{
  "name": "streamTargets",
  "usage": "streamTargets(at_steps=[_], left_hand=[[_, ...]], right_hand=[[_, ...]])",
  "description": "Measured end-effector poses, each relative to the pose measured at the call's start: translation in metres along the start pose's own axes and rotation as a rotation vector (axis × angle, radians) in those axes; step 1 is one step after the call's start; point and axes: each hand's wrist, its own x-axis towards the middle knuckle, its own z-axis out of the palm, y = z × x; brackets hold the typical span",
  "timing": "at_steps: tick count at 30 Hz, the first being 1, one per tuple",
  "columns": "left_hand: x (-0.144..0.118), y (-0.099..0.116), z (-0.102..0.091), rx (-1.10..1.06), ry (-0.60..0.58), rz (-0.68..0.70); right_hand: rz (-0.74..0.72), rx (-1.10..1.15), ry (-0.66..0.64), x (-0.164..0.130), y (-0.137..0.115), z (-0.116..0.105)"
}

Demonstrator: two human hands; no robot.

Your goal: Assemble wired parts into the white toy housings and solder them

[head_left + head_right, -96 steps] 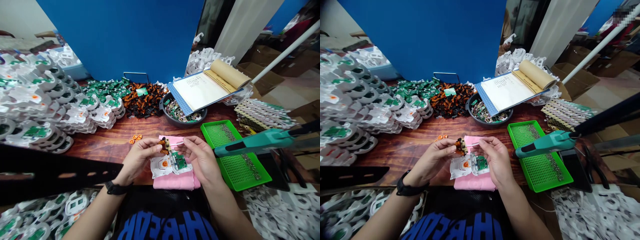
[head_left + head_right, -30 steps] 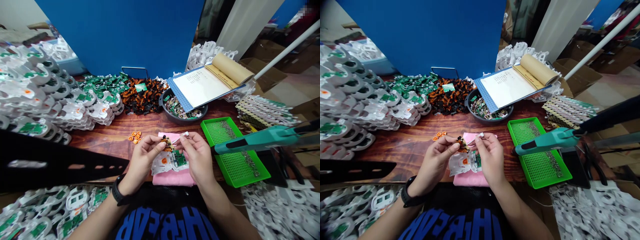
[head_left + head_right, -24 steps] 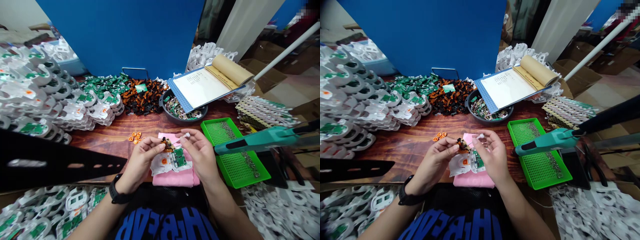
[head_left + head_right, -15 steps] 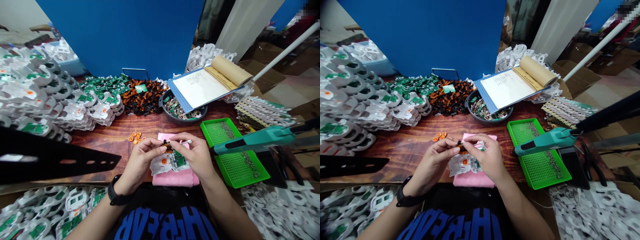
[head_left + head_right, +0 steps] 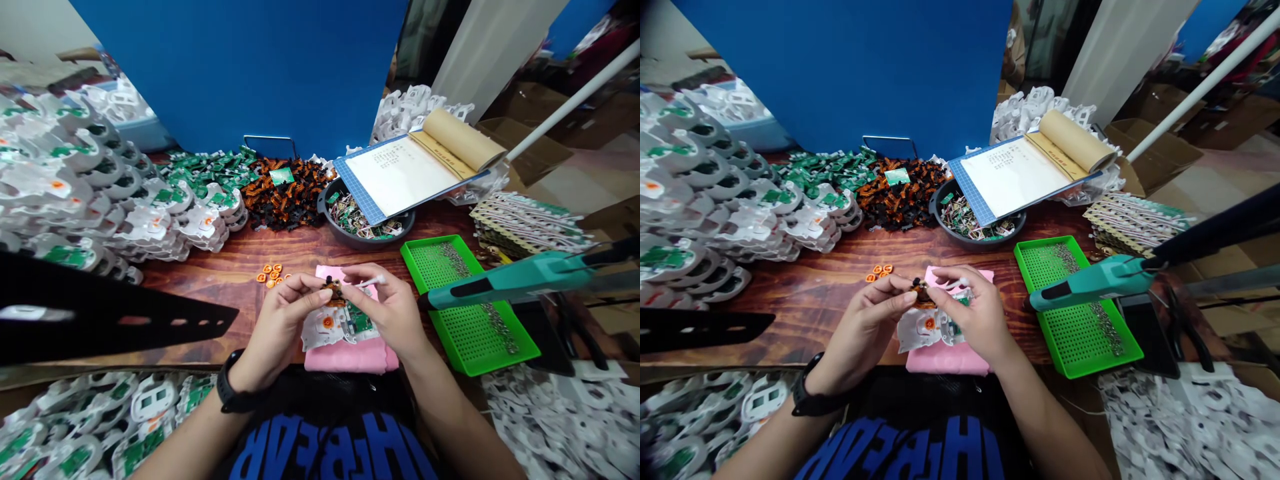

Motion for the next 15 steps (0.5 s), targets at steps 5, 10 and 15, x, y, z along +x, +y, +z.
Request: streamTargets(at_steps=[5, 10, 15], left_hand=[[0.003, 0.003, -0.003, -0.054, -0.004, -0.022], [0.002, 0.002, -0.002, -0.089, 0.004, -0.056], [0.001, 0.002, -0.001, -0.116, -0.01, -0.047]], right_hand=[[0.074, -0.012, -0.085, -0.002, 0.003, -0.01], [-0.062, -0.106, -0.054, -0.008, 0.003, -0.006], [-0.19, -0.267, -0.016, -0.011, 0.003, -0.005]])
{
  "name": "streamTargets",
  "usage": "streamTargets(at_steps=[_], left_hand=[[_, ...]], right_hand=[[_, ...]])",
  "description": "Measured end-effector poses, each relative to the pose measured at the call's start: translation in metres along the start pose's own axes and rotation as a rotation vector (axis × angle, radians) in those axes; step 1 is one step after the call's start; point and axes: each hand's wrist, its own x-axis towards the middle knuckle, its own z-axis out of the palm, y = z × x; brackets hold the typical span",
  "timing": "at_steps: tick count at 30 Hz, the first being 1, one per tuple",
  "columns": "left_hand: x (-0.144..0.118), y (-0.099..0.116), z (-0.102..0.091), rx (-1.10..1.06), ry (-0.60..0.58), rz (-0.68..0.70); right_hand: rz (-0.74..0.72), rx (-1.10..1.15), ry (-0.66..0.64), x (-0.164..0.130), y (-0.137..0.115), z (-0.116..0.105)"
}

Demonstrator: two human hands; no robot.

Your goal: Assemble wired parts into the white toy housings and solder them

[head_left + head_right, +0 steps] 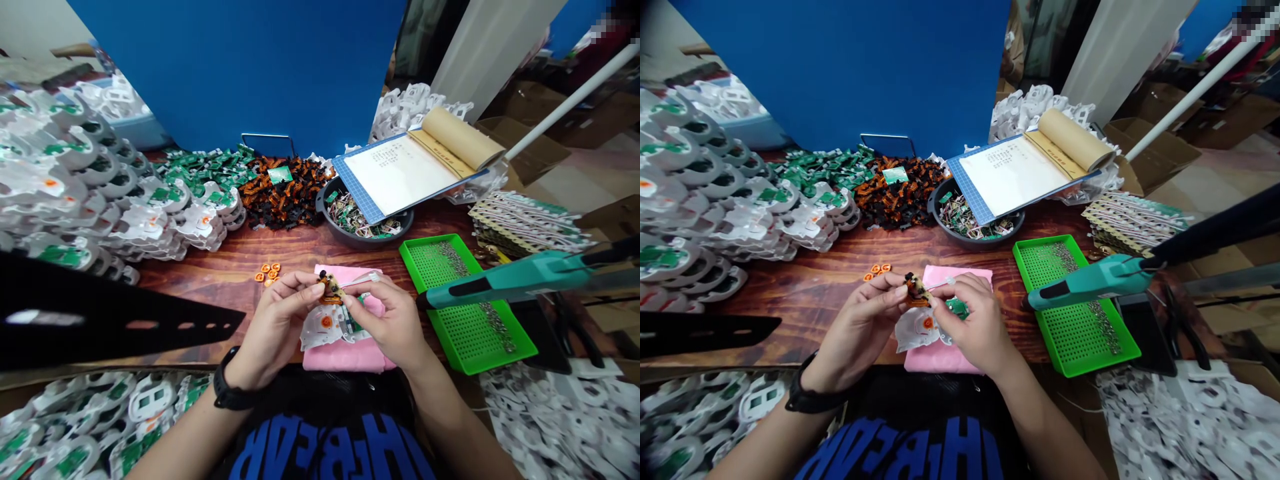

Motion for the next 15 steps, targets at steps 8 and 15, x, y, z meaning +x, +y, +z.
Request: streamTargets(at_steps=[8, 15], left_hand=[[0.005, 0.0, -0.011, -0.086, -0.197, -0.274], [0.002, -0.006, -0.007, -0.132, -0.42, -0.488]], right_hand=[[-0.114, 0.044, -0.051, -0.003, 0.004, -0.023], [-0.512, -0.163, -0.031, -0.004, 0.0, -0.024]])
